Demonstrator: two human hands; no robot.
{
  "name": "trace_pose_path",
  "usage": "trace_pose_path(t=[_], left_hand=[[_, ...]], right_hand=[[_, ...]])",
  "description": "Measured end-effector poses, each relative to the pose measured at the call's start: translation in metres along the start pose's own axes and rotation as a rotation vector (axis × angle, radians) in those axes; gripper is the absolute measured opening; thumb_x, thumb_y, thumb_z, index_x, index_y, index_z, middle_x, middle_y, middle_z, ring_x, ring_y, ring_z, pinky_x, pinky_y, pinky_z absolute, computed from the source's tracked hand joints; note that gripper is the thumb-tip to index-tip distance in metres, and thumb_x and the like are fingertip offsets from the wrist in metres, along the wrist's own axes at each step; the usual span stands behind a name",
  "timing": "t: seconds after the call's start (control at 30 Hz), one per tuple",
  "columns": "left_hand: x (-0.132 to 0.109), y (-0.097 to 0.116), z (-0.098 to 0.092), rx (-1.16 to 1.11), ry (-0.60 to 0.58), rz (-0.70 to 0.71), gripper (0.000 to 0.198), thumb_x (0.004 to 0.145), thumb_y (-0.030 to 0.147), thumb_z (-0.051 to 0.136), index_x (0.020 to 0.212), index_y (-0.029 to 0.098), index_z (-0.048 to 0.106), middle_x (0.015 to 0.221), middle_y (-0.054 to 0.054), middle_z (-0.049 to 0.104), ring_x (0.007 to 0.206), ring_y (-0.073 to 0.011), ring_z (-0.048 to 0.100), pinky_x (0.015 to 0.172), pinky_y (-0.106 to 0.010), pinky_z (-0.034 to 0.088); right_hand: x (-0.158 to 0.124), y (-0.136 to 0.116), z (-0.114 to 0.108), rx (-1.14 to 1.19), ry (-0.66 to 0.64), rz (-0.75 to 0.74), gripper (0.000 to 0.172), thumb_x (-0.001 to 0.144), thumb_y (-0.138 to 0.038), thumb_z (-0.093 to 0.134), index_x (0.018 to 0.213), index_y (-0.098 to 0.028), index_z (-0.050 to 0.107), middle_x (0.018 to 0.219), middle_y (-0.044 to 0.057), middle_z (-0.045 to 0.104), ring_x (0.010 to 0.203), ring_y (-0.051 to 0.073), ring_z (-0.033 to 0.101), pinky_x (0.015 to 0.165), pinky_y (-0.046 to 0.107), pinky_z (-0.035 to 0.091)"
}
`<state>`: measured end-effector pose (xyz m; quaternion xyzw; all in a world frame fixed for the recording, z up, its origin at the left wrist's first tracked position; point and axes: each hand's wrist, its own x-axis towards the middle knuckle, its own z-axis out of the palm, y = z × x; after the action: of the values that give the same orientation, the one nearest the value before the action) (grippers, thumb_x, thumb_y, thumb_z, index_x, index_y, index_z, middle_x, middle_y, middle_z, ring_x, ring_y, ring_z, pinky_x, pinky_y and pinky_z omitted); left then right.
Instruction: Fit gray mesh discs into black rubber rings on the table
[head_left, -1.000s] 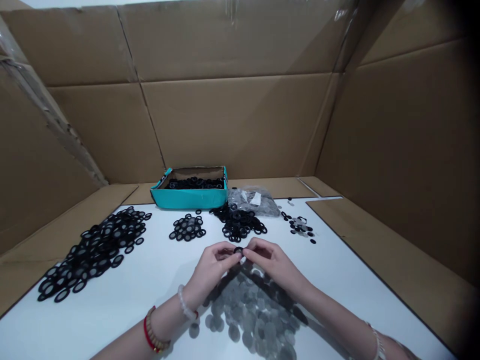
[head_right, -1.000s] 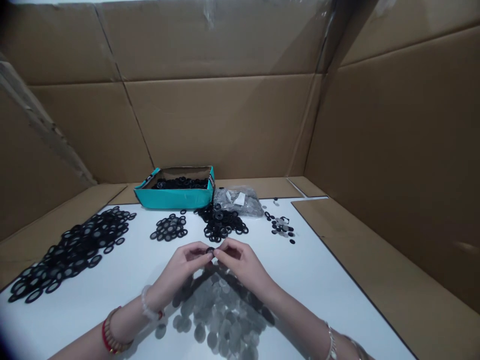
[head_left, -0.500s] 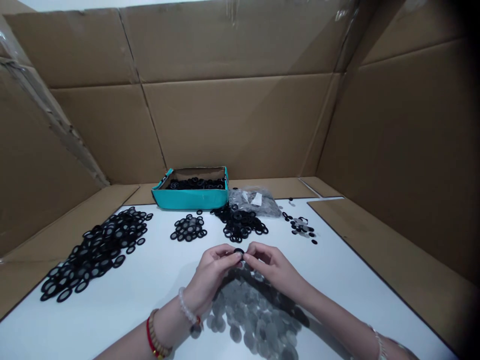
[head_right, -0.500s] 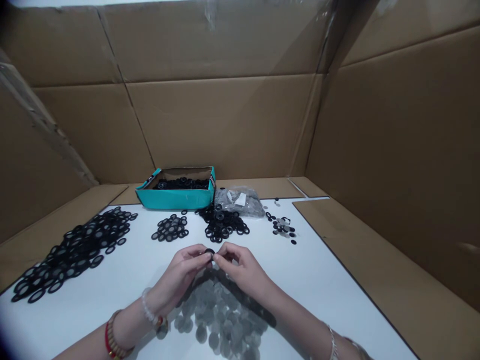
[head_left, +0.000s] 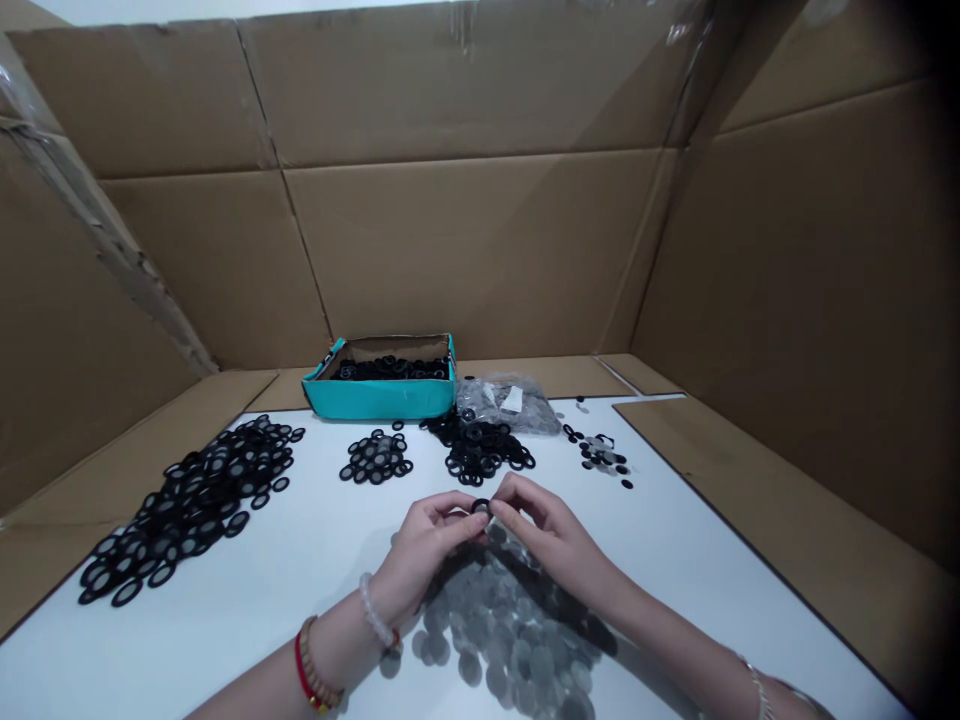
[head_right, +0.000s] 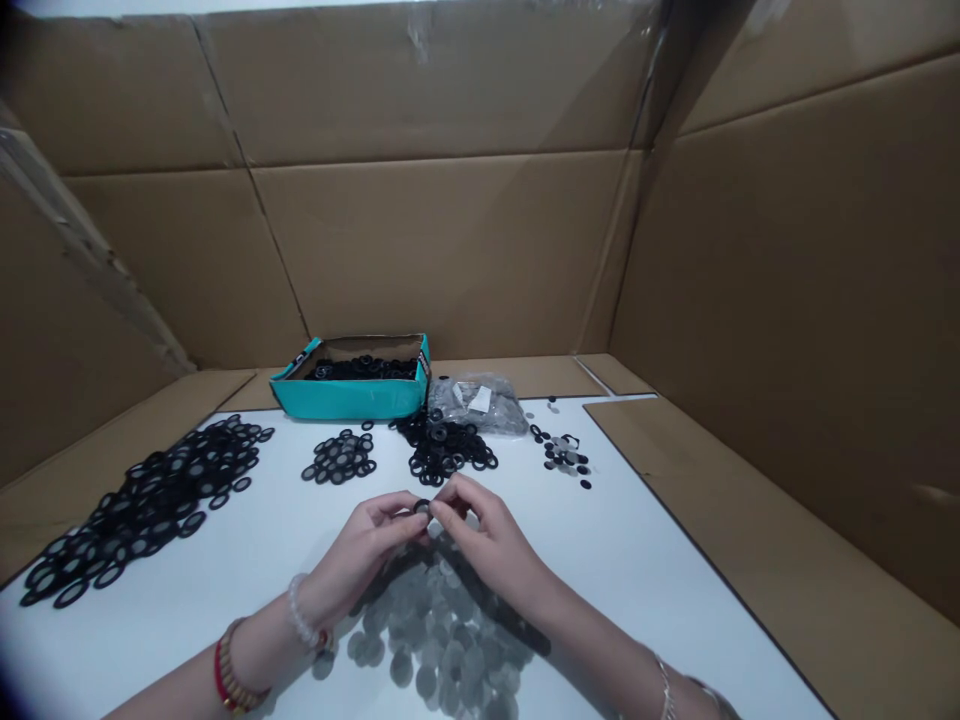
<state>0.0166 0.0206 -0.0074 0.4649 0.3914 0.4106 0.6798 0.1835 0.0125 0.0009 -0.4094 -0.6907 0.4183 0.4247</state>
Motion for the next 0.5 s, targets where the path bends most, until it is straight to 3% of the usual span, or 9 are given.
trace_pose_path(t=[0.5], left_hand=[[-0.0010,0.0089,0.0028,-0.047,0.039,0.042,0.016,0.068,0.023,0.072,0.076,0.011,0.066,0.066,-0.003,0.062,0.064,-0.0114,0.056,0.064,-0.020,0.042]], right_hand=[[-0.0018,-0.0034,0.0004,-0.073,0.007,-0.084,0.022,0.091,-0.030,0.044,0.072,-0.019,0.048,0.072,-0.001,0.048,0.070,0.015,0.045,0.066,0.026,0.036]])
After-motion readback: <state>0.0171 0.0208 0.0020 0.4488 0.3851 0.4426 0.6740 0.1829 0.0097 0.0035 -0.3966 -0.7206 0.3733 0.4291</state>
